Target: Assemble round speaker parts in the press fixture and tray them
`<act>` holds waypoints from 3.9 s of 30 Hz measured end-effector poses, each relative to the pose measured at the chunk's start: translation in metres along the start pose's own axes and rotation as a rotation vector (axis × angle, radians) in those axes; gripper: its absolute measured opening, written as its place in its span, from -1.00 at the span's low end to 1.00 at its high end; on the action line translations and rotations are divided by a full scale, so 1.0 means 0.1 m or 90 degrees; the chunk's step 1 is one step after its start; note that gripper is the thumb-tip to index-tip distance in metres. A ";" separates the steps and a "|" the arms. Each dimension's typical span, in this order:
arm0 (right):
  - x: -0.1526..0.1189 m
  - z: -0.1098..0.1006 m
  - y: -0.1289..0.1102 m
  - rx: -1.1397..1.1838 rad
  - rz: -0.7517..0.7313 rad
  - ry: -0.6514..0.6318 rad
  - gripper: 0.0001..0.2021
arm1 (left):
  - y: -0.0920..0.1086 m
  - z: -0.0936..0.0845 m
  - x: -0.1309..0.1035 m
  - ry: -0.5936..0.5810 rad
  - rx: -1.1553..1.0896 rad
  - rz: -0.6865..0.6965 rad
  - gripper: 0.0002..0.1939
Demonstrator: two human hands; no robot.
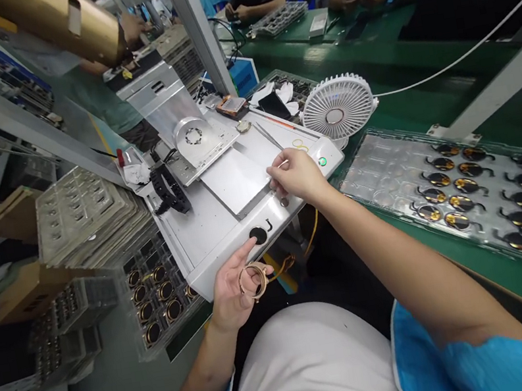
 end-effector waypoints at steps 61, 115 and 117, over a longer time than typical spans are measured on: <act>-1.40 0.71 0.24 0.310 0.089 -0.219 -0.62 | -0.21 -0.24 0.02 0.048 0.088 0.203 -0.40; -0.05 0.03 0.13 0.149 0.103 0.049 -0.67 | 0.07 -0.15 -0.02 0.049 0.192 0.269 -0.32; -0.11 0.02 0.08 0.157 0.055 0.064 -0.65 | 0.10 -0.16 -0.04 0.076 0.247 0.305 -0.31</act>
Point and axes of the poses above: each hand's wrist, its own x-axis towards the middle knuckle, its own z-axis out of the palm, y = z × x, the point moved 5 cm from there along x, towards the middle knuckle, and after that the axes turned 13 degrees about -x, right-handed, at the moved point
